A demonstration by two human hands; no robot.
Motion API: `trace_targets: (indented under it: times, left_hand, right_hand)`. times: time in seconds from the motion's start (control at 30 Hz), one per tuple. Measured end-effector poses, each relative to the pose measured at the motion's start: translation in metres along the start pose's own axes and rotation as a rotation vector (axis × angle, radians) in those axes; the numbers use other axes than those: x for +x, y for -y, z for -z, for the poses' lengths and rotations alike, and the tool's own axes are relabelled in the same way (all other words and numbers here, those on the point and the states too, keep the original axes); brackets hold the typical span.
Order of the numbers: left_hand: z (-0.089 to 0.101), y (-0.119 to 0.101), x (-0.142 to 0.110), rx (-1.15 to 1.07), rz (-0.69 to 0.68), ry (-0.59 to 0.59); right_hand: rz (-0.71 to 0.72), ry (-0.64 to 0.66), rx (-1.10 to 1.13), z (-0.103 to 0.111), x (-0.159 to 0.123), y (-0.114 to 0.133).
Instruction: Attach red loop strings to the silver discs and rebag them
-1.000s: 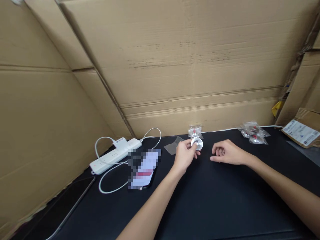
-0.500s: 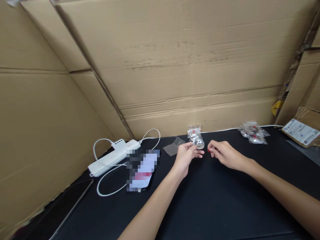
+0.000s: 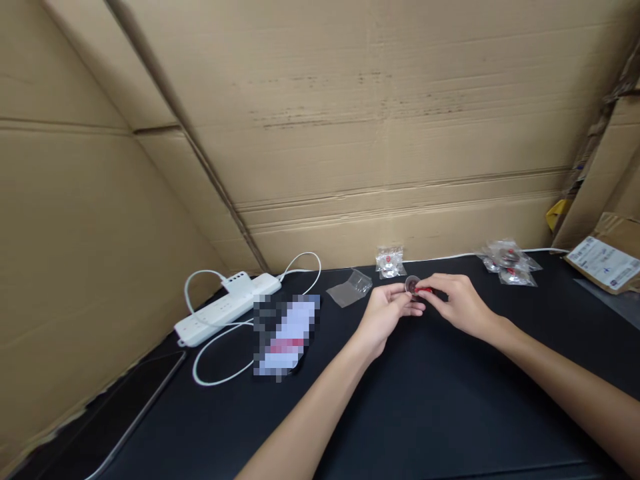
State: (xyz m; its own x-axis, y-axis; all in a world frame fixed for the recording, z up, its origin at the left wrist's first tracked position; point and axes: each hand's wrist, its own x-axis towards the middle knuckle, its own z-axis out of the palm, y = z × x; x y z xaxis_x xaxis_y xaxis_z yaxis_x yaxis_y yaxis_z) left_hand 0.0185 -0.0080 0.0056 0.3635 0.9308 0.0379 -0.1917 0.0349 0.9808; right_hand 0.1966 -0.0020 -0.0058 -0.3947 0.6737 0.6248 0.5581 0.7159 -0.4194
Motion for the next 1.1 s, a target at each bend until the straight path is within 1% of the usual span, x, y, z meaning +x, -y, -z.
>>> trace_targets:
  times: [0.17, 0.3, 0.4, 0.57, 0.67, 0.77, 0.83, 0.97, 1.1]
  left_hand:
    - [-0.003, -0.001, -0.002, -0.003, -0.004, 0.022]
    - [-0.005, 0.001, -0.002, 0.011, 0.009, 0.051]
    - [-0.005, 0.003, -0.002, 0.034, 0.003, 0.069]
    - [-0.006, 0.009, 0.0, 0.074, -0.044, 0.065]
    - [-0.005, 0.012, 0.002, 0.106, -0.077, 0.061]
    - [-0.003, 0.015, 0.004, 0.125, -0.115, 0.028]
    - [-0.001, 0.017, 0.005, 0.117, -0.123, -0.021]
    - [0.001, 0.019, 0.006, 0.118, -0.113, -0.112]
    - [0.003, 0.019, 0.007, 0.135, -0.12, -0.157]
  right_hand:
    - [-0.012, 0.004, -0.081, -0.001, -0.001, 0.001]
    - [-0.05, 0.006, -0.094, -0.003, -0.002, -0.001]
    - [-0.053, 0.025, -0.114, -0.006, -0.003, -0.001]
    - [-0.021, 0.061, -0.143, -0.008, -0.002, 0.001]
    - [-0.034, 0.049, -0.127, -0.009, -0.003, 0.002]
    - [-0.033, 0.007, -0.101, -0.01, -0.003, 0.004]
    - [-0.015, -0.012, -0.071, -0.011, -0.004, 0.006]
    - [0.01, -0.003, 0.001, -0.012, -0.004, 0.007]
    - [-0.025, -0.013, 0.041, -0.012, -0.003, 0.005]
